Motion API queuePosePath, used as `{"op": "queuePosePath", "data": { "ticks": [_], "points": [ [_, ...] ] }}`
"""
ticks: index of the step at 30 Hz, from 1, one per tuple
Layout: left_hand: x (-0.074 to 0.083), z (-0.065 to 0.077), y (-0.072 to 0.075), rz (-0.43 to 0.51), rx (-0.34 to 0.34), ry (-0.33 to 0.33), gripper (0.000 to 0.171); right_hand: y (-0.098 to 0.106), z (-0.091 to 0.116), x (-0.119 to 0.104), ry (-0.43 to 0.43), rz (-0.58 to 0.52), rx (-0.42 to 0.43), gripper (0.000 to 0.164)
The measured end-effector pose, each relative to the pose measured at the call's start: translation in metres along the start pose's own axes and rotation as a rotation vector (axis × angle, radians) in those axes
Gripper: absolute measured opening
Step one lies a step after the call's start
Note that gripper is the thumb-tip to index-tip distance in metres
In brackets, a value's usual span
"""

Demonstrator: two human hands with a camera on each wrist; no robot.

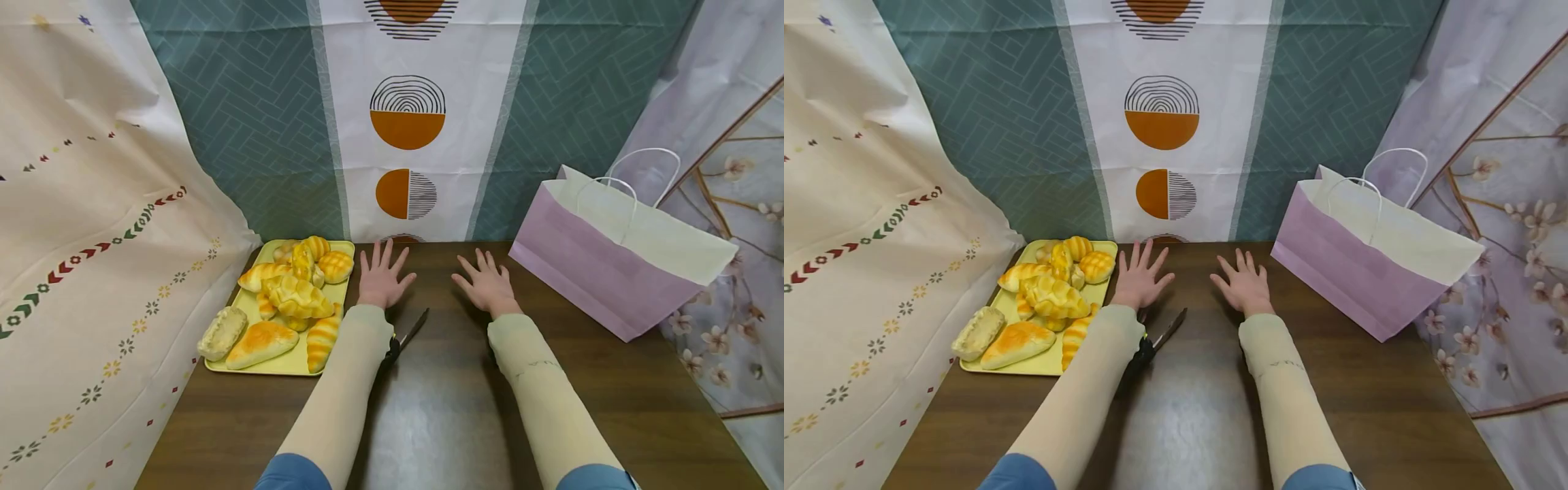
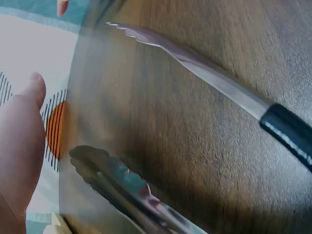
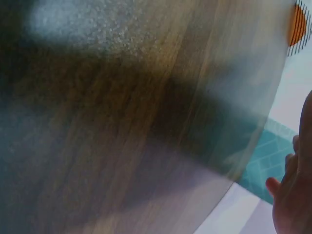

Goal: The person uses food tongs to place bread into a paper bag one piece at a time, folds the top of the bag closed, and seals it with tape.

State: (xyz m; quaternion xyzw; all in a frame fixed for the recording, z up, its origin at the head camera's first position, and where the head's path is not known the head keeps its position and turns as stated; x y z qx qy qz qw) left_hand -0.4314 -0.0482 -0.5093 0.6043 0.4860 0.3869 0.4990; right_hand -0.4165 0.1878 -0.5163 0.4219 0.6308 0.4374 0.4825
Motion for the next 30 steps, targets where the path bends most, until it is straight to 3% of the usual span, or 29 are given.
{"op": "queuePosePath", "data": {
  "ticks": [4,10,19,25,30],
  "points": [
    [0.001,-0.003,0.006,0.115,0.013,0.009,0.071,0.005,-0.001,-0.006,0.036,-0.040,0.024,0.068],
    [0.011,0.007,0.032,0.316,0.024,-0.033,0.068,0.032,0.016,-0.009,0.090,-0.133,0.119,0.056],
    [0.016,0.028,0.047,0.363,0.031,-0.115,0.062,0.079,0.055,0.009,0.105,-0.199,0.234,0.046],
    [0.018,0.041,0.049,0.446,0.054,-0.172,0.052,0.125,0.087,0.022,0.149,-0.248,0.404,0.035],
    [0.017,0.051,0.054,0.489,0.069,-0.179,0.048,0.168,0.114,0.036,0.155,-0.229,0.587,0.028]
  ]
}}
Point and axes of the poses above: each hand's wrist, its own z-axis away from the middle knuckle, its own y-axis out of the back of the hand, x = y × z, the point moved 8 cm from there along -z, towards the middle knuckle, and after that the axes turned 11 degrees about x, right-handed, at the moved point
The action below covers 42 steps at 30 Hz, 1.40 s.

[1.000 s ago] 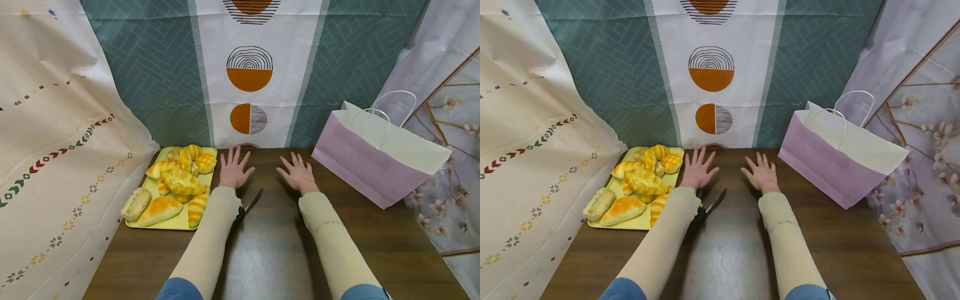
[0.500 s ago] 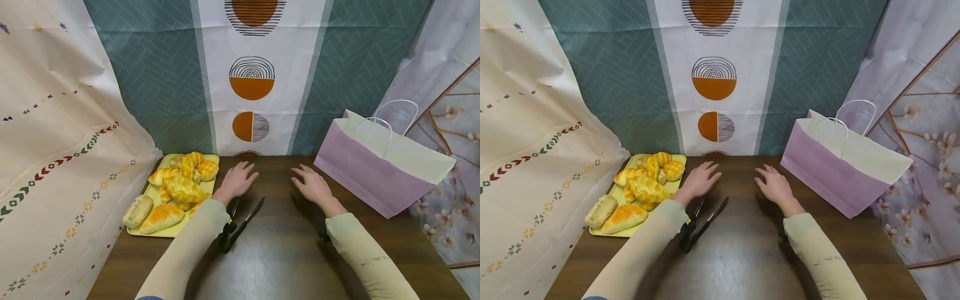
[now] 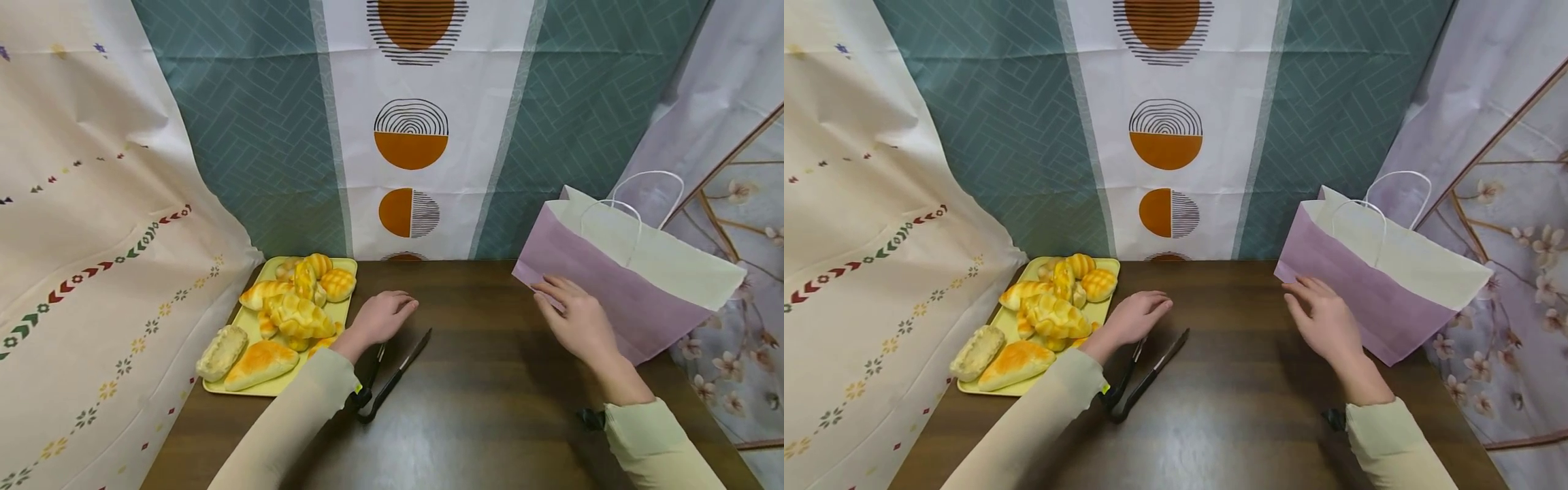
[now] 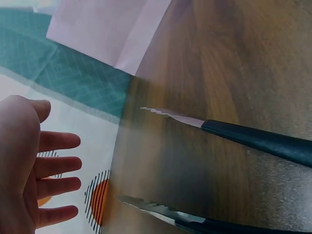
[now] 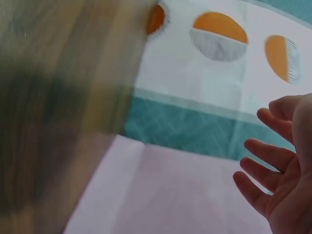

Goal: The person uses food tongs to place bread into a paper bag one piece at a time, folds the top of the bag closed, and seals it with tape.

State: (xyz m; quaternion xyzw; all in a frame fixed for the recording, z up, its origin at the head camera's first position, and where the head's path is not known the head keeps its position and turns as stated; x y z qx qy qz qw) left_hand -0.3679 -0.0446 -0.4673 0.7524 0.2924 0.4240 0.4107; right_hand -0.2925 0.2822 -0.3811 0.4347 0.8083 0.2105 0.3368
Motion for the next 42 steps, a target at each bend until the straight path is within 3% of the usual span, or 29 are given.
{"op": "queuePosePath", "data": {
  "ticks": [10,14,17,20,23,28,33,42],
  "points": [
    [-0.003,0.012,0.000,0.057,0.014,0.022,0.049,0.081,0.004,0.008,0.072,0.073,0.328,0.030],
    [-0.006,0.012,0.002,0.061,0.026,0.033,0.051,0.111,0.003,0.016,0.099,0.118,0.473,0.042],
    [-0.006,0.010,0.004,0.073,0.030,0.039,0.051,0.127,0.004,0.024,0.105,0.186,0.513,0.054],
    [-0.006,0.007,0.007,0.085,0.039,0.043,0.048,0.133,0.006,0.033,0.043,0.268,0.468,0.065],
    [-0.006,0.005,0.009,0.096,0.050,0.042,0.046,0.132,0.008,0.044,-0.078,0.331,0.380,0.068],
    [-0.004,0.004,0.011,0.118,0.058,0.040,0.042,0.126,0.008,0.058,-0.216,0.398,0.269,0.049],
    [-0.002,0.005,0.009,0.139,0.045,0.047,0.044,0.120,0.008,0.066,-0.248,0.443,0.197,0.032],
    [0.002,0.002,0.009,0.184,0.073,0.037,0.038,0.114,0.004,0.073,-0.282,0.441,0.093,0.027]
  ]
}}
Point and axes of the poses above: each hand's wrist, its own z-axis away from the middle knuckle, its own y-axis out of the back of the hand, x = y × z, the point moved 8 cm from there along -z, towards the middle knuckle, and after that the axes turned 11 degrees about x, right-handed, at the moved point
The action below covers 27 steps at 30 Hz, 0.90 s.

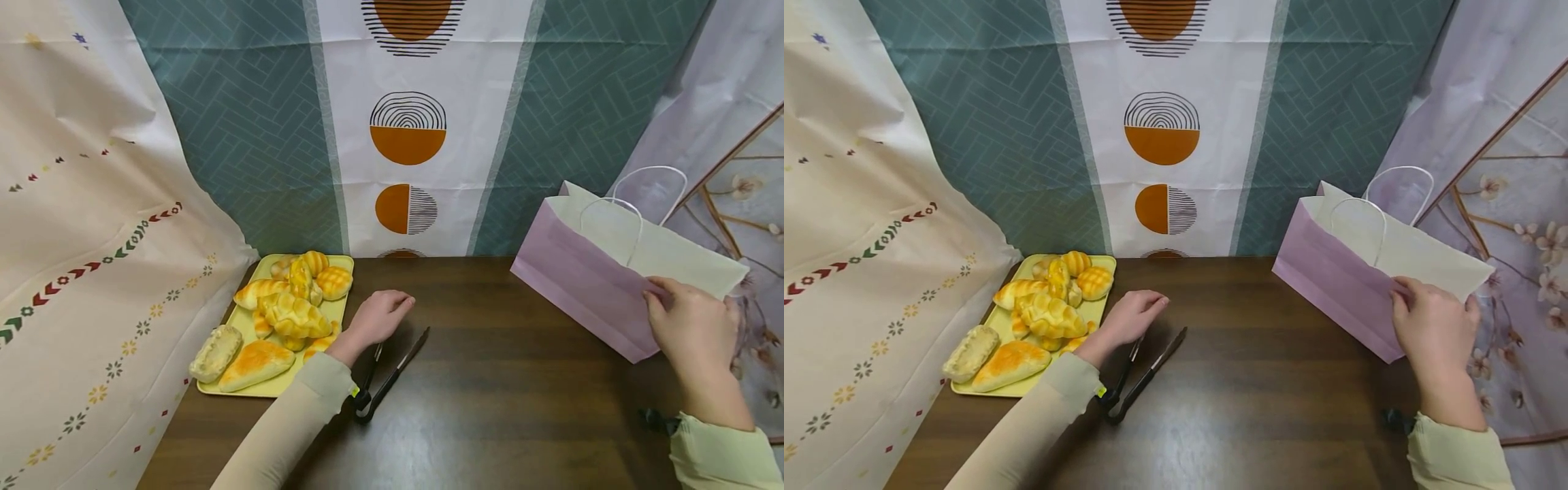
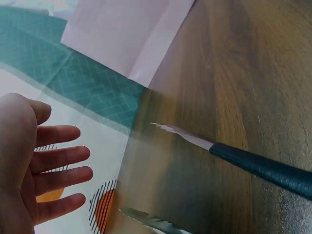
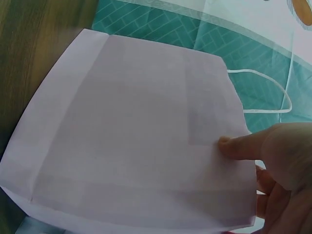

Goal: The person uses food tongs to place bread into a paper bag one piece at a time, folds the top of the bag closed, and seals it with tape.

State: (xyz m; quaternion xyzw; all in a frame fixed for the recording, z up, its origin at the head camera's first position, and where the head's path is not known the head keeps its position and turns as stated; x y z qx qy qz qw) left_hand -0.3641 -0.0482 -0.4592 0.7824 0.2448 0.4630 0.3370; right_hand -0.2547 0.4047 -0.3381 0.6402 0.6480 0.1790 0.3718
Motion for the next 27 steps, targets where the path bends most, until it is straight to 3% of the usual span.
{"op": "queuePosePath", "data": {
  "ticks": [7,14,22,27],
  "points": [
    [0.007,0.000,0.000,0.035,-0.005,0.003,0.041,0.003,0.001,-0.003,0.044,-0.055,0.015,0.026],
    [0.020,-0.001,0.000,0.065,0.004,-0.035,0.041,0.003,0.005,-0.007,0.076,-0.082,0.002,0.026],
    [0.036,-0.004,0.005,0.099,0.014,-0.073,0.041,0.010,0.009,-0.023,0.154,-0.182,0.045,0.026],
    [0.055,-0.009,0.014,0.131,0.076,-0.126,0.038,0.012,0.011,-0.033,0.185,-0.252,0.022,0.030]
  ]
}}
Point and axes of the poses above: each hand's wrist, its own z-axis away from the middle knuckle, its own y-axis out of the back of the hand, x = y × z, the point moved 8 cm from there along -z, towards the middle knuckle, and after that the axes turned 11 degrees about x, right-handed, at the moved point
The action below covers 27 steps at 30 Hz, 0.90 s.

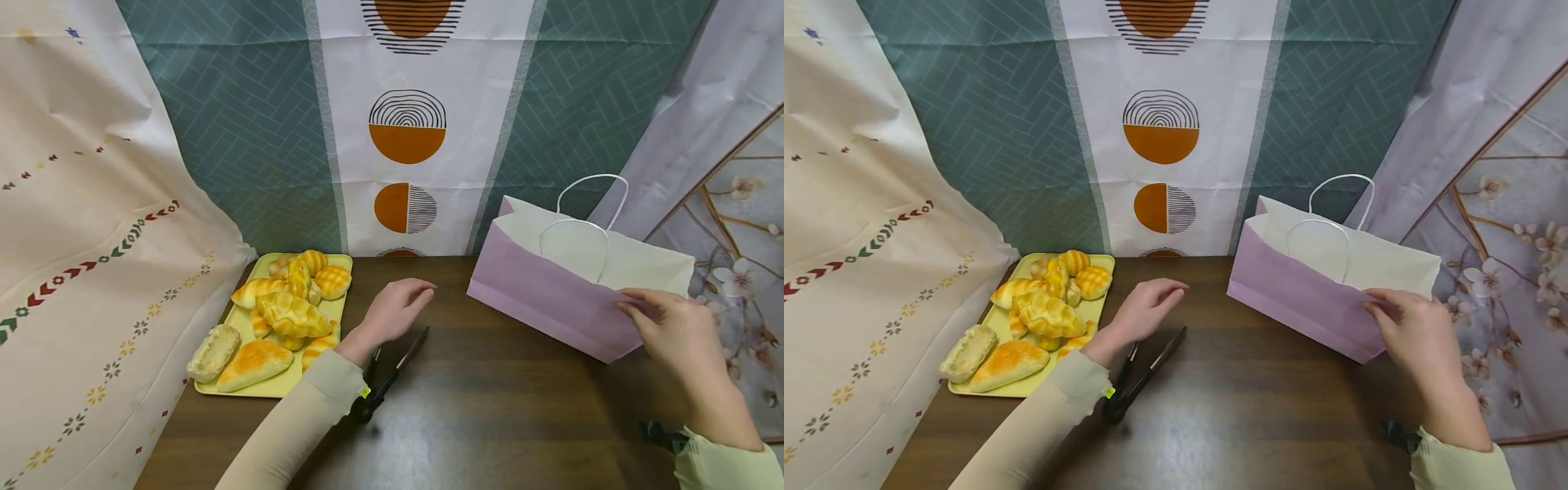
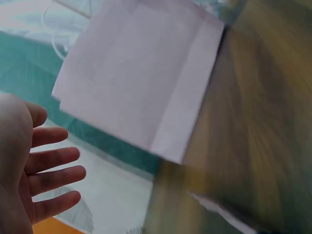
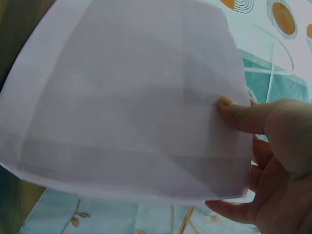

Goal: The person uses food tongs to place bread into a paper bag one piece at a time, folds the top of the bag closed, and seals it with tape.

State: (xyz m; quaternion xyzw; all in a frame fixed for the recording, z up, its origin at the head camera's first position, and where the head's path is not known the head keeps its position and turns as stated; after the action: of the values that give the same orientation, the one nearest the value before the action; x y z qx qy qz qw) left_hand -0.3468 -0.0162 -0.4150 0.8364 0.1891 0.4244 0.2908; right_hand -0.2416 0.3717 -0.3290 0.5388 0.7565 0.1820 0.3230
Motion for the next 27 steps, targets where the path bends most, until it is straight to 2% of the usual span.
{"op": "queuePosePath", "data": {
  "ticks": [6,8,12,15,17,19,24,27],
  "points": [
    [0.042,-0.010,0.012,0.039,0.122,-0.138,0.033,0.006,0.003,-0.012,0.088,-0.051,0.024,0.032],
    [0.059,-0.013,0.016,0.051,0.173,-0.222,0.034,0.008,0.004,-0.014,0.109,-0.068,0.020,0.032],
    [0.097,-0.016,0.026,0.052,0.279,-0.440,0.032,0.011,0.008,-0.020,0.146,-0.115,0.002,0.031],
    [0.121,-0.020,0.028,0.030,0.312,-0.570,0.029,0.015,0.010,-0.026,0.164,-0.154,-0.001,0.031],
    [0.131,-0.024,0.026,0.003,0.296,-0.609,0.026,0.016,0.012,-0.029,0.173,-0.180,-0.002,0.032],
    [0.136,-0.027,0.022,-0.028,0.253,-0.616,0.024,0.018,0.013,-0.032,0.182,-0.218,-0.004,0.033],
    [0.138,-0.025,0.007,-0.090,0.105,-0.596,0.027,0.020,0.019,-0.037,0.224,-0.304,-0.025,0.041],
    [0.139,-0.019,0.000,-0.139,0.061,-0.629,0.027,0.024,0.022,-0.039,0.260,-0.327,-0.017,0.042]
  ]
}}
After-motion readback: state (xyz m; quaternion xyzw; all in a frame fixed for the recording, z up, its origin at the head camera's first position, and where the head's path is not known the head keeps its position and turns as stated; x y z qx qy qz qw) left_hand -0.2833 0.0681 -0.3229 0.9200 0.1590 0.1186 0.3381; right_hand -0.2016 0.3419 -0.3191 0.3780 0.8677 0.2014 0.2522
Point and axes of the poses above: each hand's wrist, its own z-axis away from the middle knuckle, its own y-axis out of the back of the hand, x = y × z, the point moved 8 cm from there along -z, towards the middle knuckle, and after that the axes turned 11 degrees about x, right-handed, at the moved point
